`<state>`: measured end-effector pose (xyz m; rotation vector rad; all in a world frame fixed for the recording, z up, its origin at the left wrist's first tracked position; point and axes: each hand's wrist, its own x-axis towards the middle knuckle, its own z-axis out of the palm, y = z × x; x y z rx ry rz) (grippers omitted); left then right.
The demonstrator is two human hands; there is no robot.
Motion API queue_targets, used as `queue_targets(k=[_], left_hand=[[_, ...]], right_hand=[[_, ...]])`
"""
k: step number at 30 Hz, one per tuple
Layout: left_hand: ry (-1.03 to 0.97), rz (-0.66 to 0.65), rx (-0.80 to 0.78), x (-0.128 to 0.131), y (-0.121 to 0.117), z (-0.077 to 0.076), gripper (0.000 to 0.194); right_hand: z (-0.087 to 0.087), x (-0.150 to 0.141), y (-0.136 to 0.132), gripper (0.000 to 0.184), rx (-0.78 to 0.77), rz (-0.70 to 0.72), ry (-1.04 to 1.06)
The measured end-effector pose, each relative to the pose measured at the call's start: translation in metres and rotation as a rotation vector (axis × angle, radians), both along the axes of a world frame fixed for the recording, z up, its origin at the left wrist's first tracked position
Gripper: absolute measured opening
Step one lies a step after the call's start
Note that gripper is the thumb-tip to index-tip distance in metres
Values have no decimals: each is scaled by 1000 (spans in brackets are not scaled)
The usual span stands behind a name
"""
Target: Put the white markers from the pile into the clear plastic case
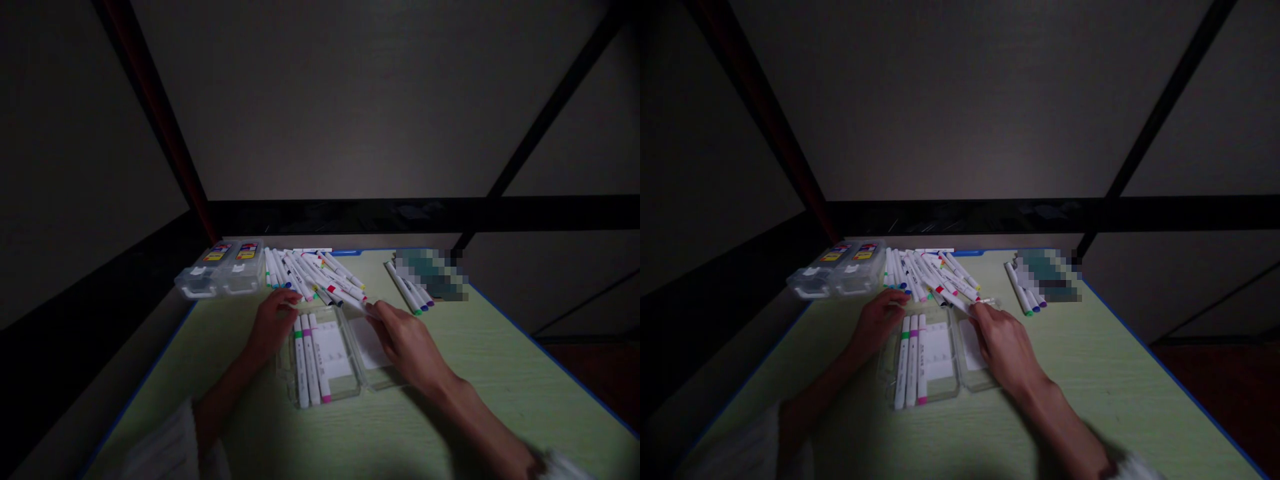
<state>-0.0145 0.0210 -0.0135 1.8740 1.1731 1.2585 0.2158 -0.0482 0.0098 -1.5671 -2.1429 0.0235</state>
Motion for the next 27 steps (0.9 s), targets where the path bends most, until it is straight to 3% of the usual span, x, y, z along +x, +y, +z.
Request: queue_targets(k=[7, 20, 27], left_hand=[[-248, -183, -220, 0, -2, 5, 38], [-349, -246, -286, 1, -8, 11, 43], [-360, -259, -286, 0, -5, 5, 41]], right_hand=[[2, -7, -3, 15, -24, 26, -83], [2, -9, -4, 17, -48, 25, -105], [2, -9, -4, 16, -54, 31, -114]])
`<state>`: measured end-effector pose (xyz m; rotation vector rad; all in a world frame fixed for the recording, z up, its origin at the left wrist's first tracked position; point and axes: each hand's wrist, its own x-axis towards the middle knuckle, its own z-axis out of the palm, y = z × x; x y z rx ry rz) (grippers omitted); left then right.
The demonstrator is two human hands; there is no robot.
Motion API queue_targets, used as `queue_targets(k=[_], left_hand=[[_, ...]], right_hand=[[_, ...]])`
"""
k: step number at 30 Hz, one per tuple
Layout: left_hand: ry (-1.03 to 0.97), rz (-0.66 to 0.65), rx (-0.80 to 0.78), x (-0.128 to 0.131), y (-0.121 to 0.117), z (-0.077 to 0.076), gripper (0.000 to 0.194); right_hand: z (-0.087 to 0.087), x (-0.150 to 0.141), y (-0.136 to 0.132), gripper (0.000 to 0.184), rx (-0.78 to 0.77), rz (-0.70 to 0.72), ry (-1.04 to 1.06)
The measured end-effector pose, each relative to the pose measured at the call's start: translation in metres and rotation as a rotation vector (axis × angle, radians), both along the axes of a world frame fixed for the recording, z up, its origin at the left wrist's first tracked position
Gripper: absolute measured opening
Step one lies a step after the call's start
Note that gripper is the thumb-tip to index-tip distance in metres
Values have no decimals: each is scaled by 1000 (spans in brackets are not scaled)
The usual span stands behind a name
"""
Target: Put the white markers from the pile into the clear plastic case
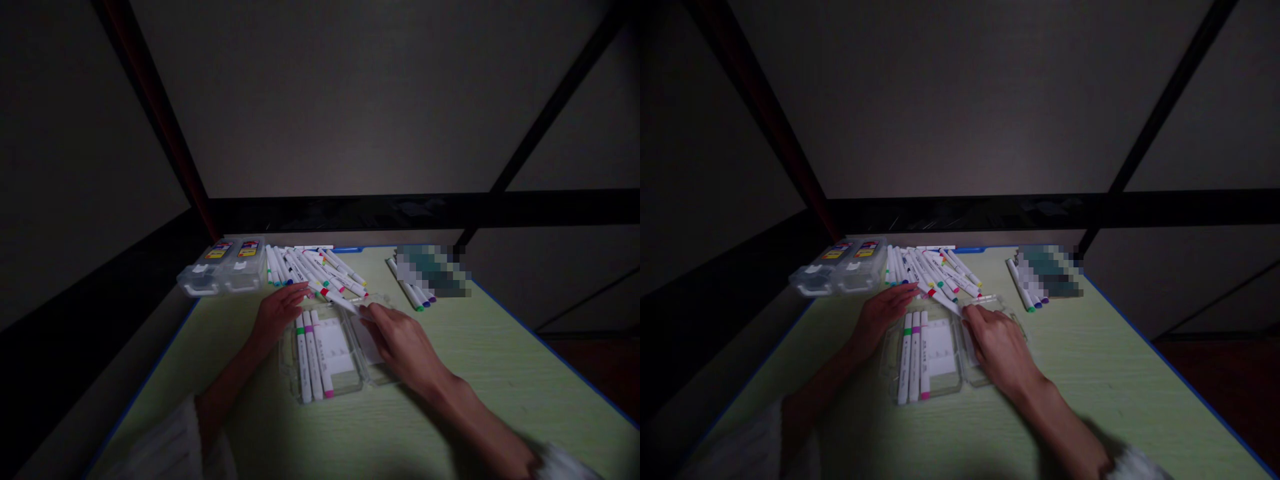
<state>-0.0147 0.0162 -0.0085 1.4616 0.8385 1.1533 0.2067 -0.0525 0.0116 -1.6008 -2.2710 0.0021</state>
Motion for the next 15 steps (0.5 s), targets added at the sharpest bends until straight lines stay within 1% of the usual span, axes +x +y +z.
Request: queue_targets(k=[4, 11, 15], left_hand=[[-49, -8, -11, -1, 3, -3, 39], [-90, 3, -81, 1, -2, 3, 40], [-113, 8, -77, 1, 0, 1, 40]], right_hand=[[-1, 0, 0, 15, 19, 19, -14], [-2, -3, -2, 15, 73, 112, -21], [-1, -4, -2, 12, 89, 140, -48]])
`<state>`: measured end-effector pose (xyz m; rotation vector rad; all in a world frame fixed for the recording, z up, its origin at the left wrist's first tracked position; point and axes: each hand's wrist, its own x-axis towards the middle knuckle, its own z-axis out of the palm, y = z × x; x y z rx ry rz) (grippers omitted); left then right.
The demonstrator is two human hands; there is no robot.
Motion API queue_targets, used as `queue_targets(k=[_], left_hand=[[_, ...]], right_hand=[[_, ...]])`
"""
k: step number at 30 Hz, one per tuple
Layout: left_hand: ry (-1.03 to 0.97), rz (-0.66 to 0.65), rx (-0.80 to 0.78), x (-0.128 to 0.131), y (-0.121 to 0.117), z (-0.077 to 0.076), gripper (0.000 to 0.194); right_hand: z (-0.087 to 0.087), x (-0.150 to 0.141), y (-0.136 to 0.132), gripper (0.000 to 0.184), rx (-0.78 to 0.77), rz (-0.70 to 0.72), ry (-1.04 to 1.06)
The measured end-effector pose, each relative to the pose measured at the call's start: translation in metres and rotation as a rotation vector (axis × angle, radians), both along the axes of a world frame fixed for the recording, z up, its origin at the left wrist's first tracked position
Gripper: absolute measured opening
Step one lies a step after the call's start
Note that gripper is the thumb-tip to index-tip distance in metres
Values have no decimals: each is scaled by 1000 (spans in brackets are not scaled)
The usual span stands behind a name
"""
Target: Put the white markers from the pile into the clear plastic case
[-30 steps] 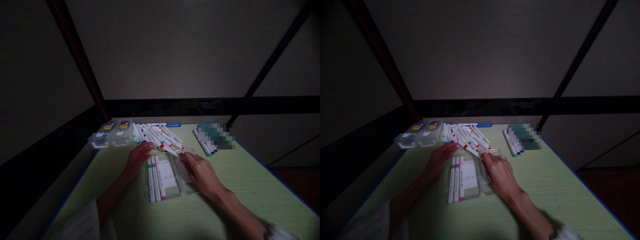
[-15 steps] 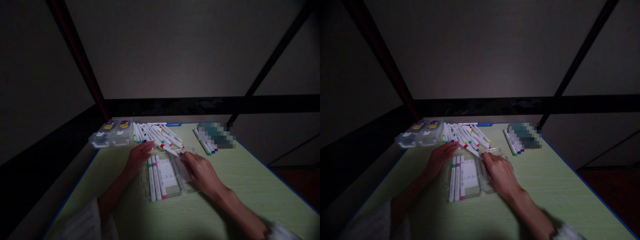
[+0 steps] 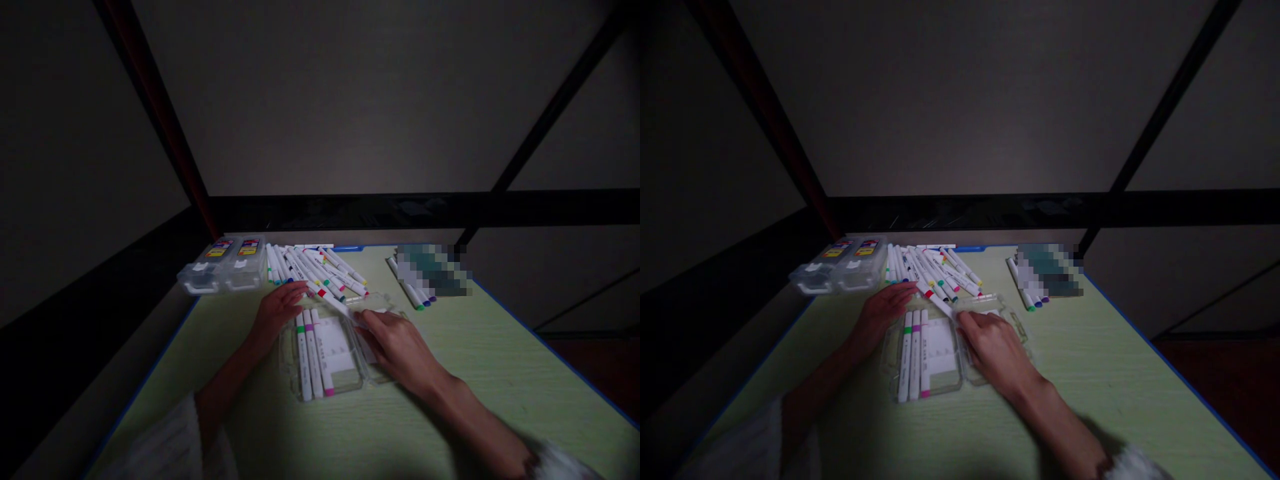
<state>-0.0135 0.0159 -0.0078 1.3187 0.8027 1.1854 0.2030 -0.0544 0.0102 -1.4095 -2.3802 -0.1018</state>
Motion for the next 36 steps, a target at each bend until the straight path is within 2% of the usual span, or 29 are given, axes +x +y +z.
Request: queue_targets(k=[6, 18, 25, 36], left_hand=[[-23, 6, -19, -1, 3, -4, 43], [-53, 12, -7, 0, 1, -2, 43], [-49, 22, 3, -1, 2, -4, 42], [-23, -5, 33, -3, 4, -6, 41]], right_hand=[[2, -4, -3, 12, -11, 20, -64], [2, -9, -4, 21, -57, 37, -63], [0, -7, -3, 34, -57, 146, -87], [3, -9, -6, 30, -49, 168, -108]])
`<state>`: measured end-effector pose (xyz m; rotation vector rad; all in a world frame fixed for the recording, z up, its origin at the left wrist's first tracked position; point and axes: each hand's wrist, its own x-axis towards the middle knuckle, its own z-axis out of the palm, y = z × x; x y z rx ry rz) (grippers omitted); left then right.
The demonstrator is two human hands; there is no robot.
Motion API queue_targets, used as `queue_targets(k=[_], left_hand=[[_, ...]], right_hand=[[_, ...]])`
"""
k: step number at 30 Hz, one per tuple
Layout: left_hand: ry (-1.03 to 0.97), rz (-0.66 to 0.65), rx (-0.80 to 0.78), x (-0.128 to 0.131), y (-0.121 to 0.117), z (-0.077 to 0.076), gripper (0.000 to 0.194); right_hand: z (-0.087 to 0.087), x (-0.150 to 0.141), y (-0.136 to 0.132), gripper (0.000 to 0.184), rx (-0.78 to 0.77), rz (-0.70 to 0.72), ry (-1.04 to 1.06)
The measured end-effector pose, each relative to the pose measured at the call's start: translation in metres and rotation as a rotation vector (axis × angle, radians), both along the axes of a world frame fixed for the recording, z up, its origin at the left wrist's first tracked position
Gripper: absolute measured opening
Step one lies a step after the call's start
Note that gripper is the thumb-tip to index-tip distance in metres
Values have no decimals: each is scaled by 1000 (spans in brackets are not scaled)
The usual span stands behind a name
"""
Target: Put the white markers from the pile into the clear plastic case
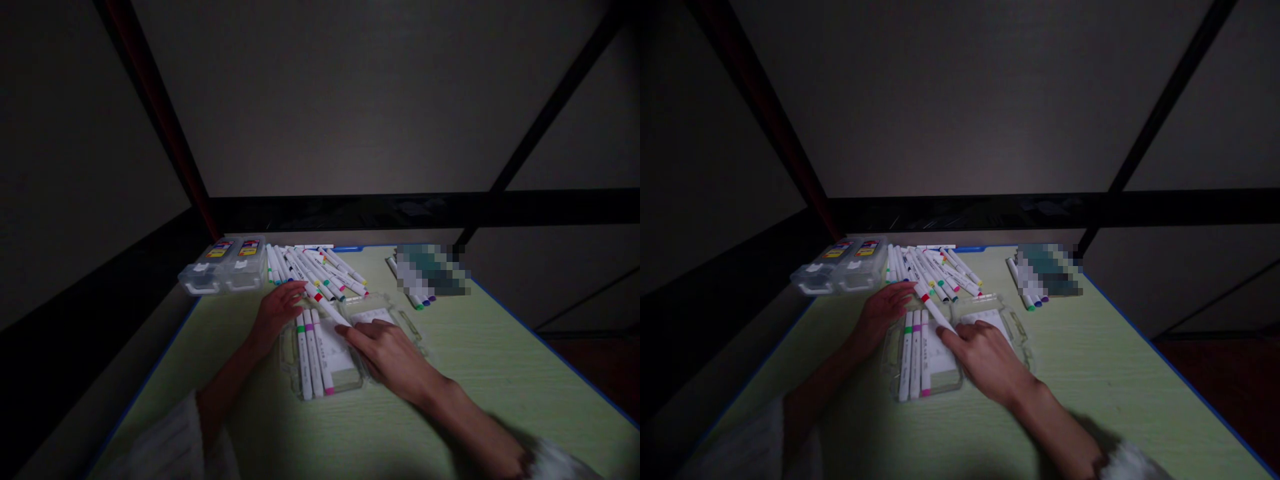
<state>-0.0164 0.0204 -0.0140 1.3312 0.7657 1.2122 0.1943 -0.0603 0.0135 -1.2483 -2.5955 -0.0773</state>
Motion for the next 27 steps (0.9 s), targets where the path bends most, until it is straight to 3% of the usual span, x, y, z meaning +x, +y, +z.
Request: queue_targets(k=[8, 14, 27], left_hand=[[-2, -3, 1, 1, -1, 1, 39], [3, -12, -2, 3, -3, 3, 35], [-12, 4, -2, 1, 1, -1, 33]], right_hand=[[-3, -1, 0, 20, 61, 55, 24], [-1, -3, 1, 27, 70, 154, 14], [-1, 0, -2, 25, 102, 68, 182]])
